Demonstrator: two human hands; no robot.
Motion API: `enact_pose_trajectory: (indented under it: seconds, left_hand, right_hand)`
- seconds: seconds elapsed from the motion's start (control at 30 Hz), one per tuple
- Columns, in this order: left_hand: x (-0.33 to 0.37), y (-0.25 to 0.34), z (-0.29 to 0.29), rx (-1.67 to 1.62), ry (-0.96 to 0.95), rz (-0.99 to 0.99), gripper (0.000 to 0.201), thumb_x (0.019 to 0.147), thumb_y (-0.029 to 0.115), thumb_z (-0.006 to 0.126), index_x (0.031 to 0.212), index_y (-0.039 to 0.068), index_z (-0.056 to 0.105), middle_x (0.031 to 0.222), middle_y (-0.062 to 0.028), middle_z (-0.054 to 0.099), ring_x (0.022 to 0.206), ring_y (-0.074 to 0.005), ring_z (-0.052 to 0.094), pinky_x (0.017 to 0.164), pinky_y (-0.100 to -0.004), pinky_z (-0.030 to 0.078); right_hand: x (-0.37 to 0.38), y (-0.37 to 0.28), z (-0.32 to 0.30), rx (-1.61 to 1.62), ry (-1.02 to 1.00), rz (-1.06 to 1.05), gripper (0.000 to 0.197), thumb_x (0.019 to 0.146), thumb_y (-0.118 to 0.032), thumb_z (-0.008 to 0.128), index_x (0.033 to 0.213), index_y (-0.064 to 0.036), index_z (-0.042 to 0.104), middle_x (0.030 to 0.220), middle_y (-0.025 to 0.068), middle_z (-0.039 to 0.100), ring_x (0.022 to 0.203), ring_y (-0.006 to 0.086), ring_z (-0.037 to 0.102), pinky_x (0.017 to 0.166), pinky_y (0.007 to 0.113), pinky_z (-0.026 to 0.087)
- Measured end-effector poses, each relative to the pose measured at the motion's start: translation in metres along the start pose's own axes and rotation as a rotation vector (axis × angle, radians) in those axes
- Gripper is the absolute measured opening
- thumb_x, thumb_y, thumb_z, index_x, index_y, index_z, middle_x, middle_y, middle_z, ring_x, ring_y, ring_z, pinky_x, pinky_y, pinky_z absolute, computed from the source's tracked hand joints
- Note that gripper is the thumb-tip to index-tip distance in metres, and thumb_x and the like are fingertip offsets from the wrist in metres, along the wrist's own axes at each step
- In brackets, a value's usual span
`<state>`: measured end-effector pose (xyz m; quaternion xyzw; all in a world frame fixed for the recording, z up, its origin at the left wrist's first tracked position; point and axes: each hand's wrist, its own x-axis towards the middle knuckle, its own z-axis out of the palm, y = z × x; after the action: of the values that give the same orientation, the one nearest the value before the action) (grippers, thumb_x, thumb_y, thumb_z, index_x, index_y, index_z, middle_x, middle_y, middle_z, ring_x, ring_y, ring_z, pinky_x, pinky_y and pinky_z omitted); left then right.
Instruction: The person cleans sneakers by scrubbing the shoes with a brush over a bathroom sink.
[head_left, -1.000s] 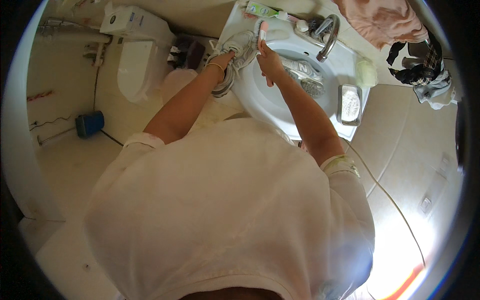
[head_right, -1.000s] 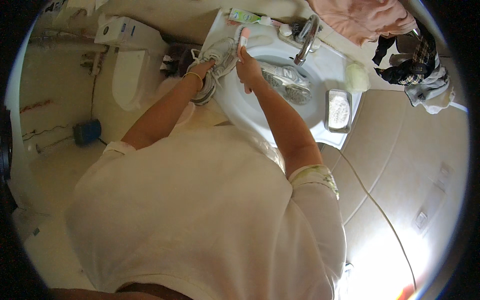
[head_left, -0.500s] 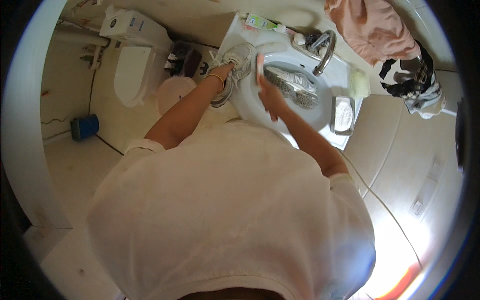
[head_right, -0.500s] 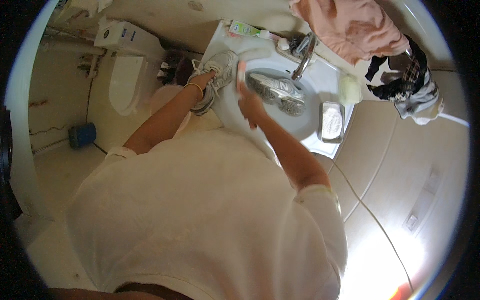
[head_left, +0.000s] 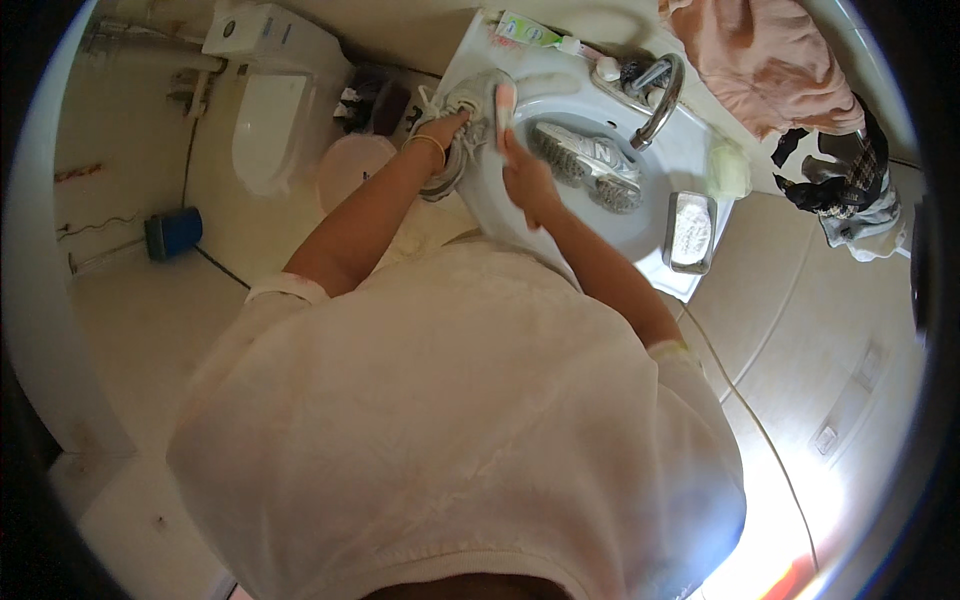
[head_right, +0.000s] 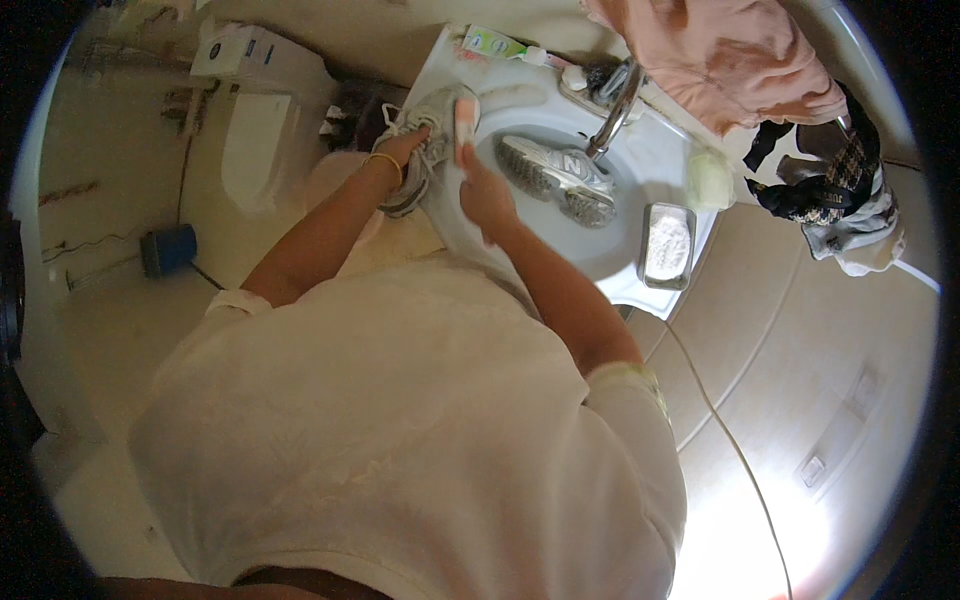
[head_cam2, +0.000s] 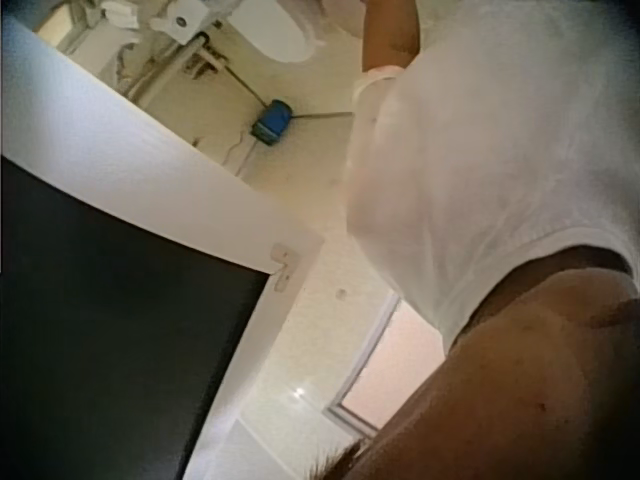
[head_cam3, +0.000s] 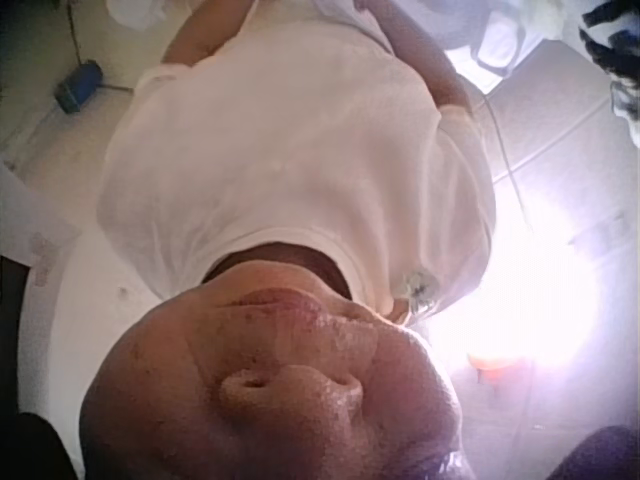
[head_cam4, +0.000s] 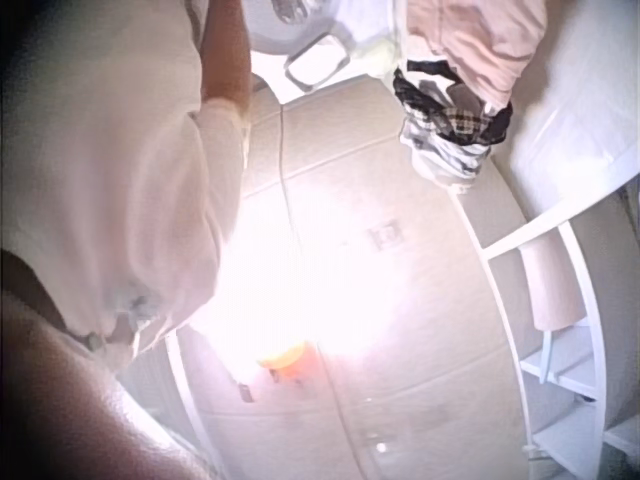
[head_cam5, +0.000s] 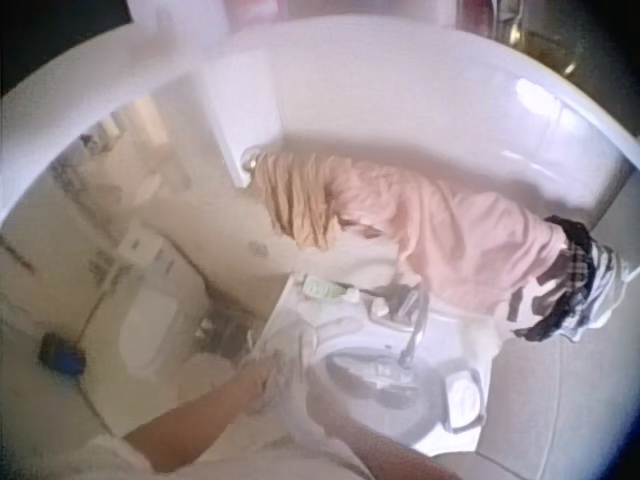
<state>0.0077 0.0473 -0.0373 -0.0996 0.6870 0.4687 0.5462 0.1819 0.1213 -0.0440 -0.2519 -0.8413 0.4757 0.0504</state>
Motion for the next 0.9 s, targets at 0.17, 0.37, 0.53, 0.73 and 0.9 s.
enact_pose_trajectory:
  seconds: [0.17,0.37,0.53,0.73,0.9]
  left_hand:
    - [-0.008,0.012,0.011,-0.001,0.195,-0.037,0.069,0.074,0.044,0.059,0.124,0.000,0.041,0.135,-0.0137,0.030,0.119,-0.0271,0.034,0.094,-0.0350,0.030]
    - [-0.022,0.026,0.023,0.135,0.290,-0.057,0.075,0.073,0.045,0.059,0.126,-0.002,0.036,0.129,-0.0176,0.036,0.110,-0.0252,0.043,0.090,-0.0310,0.035]
    - [0.004,0.015,0.011,0.023,0.223,-0.053,0.068,0.074,0.041,0.062,0.123,-0.001,0.041,0.130,-0.0142,0.037,0.112,-0.0243,0.041,0.092,-0.0319,0.034]
    - [0.005,0.013,0.014,-0.034,0.272,-0.082,0.068,0.072,0.039,0.065,0.122,-0.001,0.043,0.122,-0.0138,0.045,0.105,-0.0235,0.046,0.088,-0.0307,0.037]
    - [0.002,0.011,0.007,-0.100,0.202,-0.020,0.071,0.069,0.041,0.067,0.122,0.000,0.043,0.122,-0.0136,0.045,0.105,-0.0237,0.046,0.088,-0.0302,0.036]
  right_hand:
    - [0.033,-0.015,-0.016,-0.103,-0.061,0.225,0.052,0.083,-0.015,0.042,0.132,-0.0229,0.028,0.089,0.0218,0.059,0.080,0.0357,0.059,0.070,0.044,0.045]
    - [0.074,-0.022,-0.039,0.339,-0.089,0.485,0.055,0.082,-0.014,0.043,0.133,-0.0140,0.022,0.072,0.0151,0.057,0.058,0.0255,0.056,0.049,0.041,0.044]
    - [-0.003,0.024,0.027,-0.015,0.101,-0.040,0.060,0.077,-0.007,0.043,0.133,-0.0054,0.021,0.106,0.0272,0.052,0.069,0.0308,0.059,0.062,0.035,0.048]
    - [0.052,-0.022,-0.047,0.351,-0.180,0.525,0.059,0.079,-0.004,0.038,0.133,-0.0153,0.020,0.071,0.0133,0.056,0.056,0.0297,0.056,0.044,0.039,0.046]
    - [-0.001,-0.008,-0.004,0.183,-0.145,0.281,0.058,0.079,-0.006,0.037,0.134,-0.0172,0.024,0.093,0.0227,0.057,0.073,0.0368,0.059,0.051,0.041,0.048]
